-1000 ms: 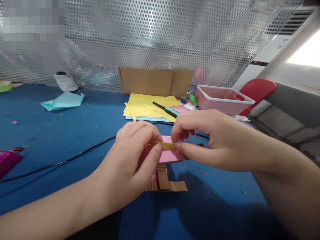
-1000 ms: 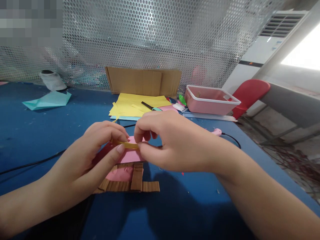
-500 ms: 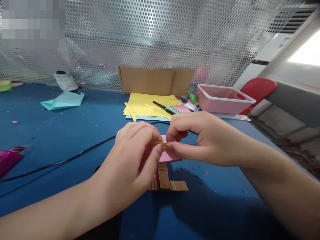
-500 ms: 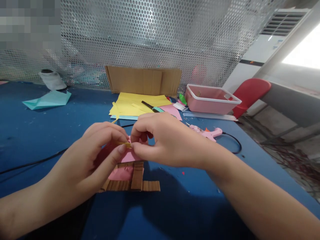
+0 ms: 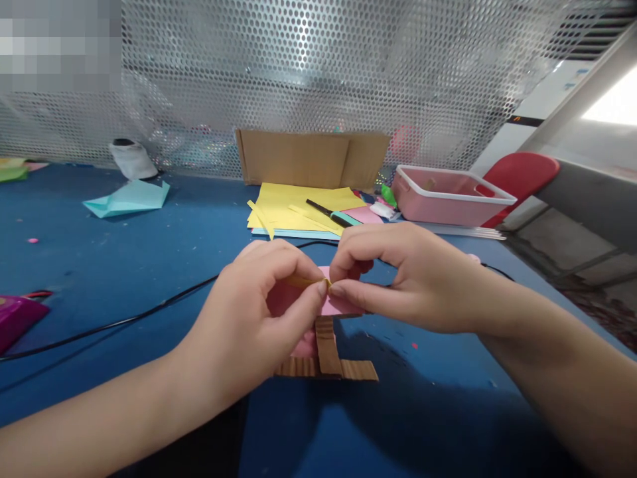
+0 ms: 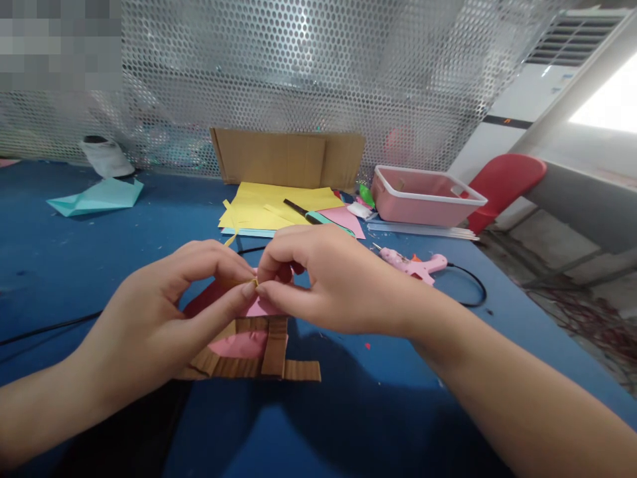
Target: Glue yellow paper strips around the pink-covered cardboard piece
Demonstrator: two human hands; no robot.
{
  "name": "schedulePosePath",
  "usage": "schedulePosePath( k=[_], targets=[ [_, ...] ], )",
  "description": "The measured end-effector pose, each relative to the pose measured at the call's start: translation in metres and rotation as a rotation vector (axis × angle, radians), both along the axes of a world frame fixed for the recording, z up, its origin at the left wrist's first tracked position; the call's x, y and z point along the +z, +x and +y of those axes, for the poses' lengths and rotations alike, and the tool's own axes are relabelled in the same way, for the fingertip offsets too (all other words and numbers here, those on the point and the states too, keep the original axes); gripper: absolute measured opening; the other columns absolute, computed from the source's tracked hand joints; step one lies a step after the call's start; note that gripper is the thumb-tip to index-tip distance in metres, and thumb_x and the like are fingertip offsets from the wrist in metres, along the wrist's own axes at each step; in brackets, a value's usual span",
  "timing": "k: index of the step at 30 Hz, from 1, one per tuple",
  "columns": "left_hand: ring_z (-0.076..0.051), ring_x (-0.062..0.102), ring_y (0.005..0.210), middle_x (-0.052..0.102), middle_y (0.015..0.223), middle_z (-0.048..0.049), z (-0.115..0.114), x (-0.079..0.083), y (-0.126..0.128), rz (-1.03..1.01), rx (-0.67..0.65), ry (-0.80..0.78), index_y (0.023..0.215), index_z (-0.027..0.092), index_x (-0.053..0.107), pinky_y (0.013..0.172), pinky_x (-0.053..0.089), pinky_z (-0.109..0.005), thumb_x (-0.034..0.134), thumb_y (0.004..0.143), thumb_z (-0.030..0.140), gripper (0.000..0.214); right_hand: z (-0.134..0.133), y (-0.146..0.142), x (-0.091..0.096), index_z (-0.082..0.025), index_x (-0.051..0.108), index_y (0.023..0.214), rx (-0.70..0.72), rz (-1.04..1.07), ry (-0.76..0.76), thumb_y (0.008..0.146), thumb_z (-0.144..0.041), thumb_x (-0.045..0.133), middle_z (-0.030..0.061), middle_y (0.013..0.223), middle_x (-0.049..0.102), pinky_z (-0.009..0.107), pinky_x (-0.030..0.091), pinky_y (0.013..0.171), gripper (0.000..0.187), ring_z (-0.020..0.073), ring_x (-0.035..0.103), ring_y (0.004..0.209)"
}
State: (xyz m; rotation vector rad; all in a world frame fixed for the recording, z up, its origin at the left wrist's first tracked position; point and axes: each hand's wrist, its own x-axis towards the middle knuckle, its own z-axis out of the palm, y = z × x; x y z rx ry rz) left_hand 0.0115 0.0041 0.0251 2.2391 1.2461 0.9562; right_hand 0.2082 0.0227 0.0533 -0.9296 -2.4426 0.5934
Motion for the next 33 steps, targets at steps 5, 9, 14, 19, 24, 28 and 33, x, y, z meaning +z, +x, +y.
schedulePosePath(
  k=[5,9,14,19,24,28,33],
  targets=[
    [-0.018,0.058,0.079,0.066,0.08,0.0009,0.0009,0.0003,-0.0005,0.004,-0.001,0.015,0.075,0.023,0.065,0.07,0.044,-0.033,0.059,0.083,0.025,0.01,-0.0011,-0.0003,0.0011,-0.017,0.063,0.075,-0.014,-0.005,-0.004,0.084,-0.021,0.058,-0.0021,0.072,0.066,0.022,0.041,0.063,0.011,0.0079,0.056,0.068],
    [-0.019,0.057,0.079,0.067,0.08,-0.0003,0.0009,-0.0008,-0.0005,0.009,0.015,0.028,0.075,0.023,0.065,0.071,0.045,-0.034,0.058,0.084,0.027,0.012,-0.0013,0.0005,0.0024,-0.017,0.064,0.076,-0.044,-0.024,-0.003,0.084,-0.021,0.059,-0.0021,0.072,0.067,0.022,0.042,0.063,0.011,0.0083,0.057,0.068],
    [-0.019,0.057,0.081,0.066,0.081,-0.0009,-0.0014,-0.0021,-0.0011,0.029,0.039,-0.016,0.076,0.021,0.063,0.071,0.045,-0.034,0.056,0.083,0.026,0.011,0.0012,0.0007,0.0017,-0.019,0.07,0.084,-0.083,-0.033,0.016,0.086,-0.025,0.058,-0.0005,0.079,0.07,0.024,0.044,0.067,0.013,0.0101,0.06,0.074],
    [-0.016,0.058,0.074,0.064,0.078,0.0006,-0.0013,0.0004,0.0003,0.035,0.042,-0.041,0.076,0.021,0.061,0.067,0.045,-0.03,0.057,0.082,0.027,0.01,0.002,0.0005,-0.0006,-0.02,0.073,0.085,-0.069,-0.004,0.04,0.087,-0.025,0.059,0.0,0.079,0.069,0.025,0.044,0.069,0.015,0.01,0.06,0.074],
    [-0.015,0.057,0.071,0.064,0.074,0.0013,-0.0001,0.0018,0.0018,0.062,0.029,0.018,0.073,0.021,0.061,0.064,0.043,-0.03,0.056,0.082,0.024,0.011,0.0006,0.0018,0.0004,-0.021,0.073,0.085,-0.065,-0.02,0.036,0.086,-0.022,0.058,0.0002,0.078,0.069,0.026,0.045,0.066,0.015,0.0105,0.06,0.072],
    [-0.015,0.058,0.07,0.067,0.074,0.0009,-0.0024,0.0001,0.0019,0.068,0.008,0.031,0.073,0.021,0.062,0.065,0.043,-0.03,0.056,0.083,0.024,0.012,0.0021,0.0033,0.0021,-0.019,0.073,0.082,-0.009,-0.041,0.028,0.083,-0.017,0.059,0.0003,0.074,0.07,0.025,0.045,0.061,0.014,0.0102,0.061,0.067],
    [-0.015,0.059,0.07,0.067,0.074,0.001,-0.0028,-0.0022,0.0015,0.064,-0.009,0.062,0.072,0.02,0.063,0.064,0.044,-0.029,0.058,0.083,0.024,0.012,0.0073,0.0055,0.0005,-0.019,0.074,0.084,0.036,-0.023,0.017,0.083,-0.016,0.059,-0.0004,0.074,0.07,0.023,0.046,0.061,0.015,0.0093,0.061,0.068]
  ],
)
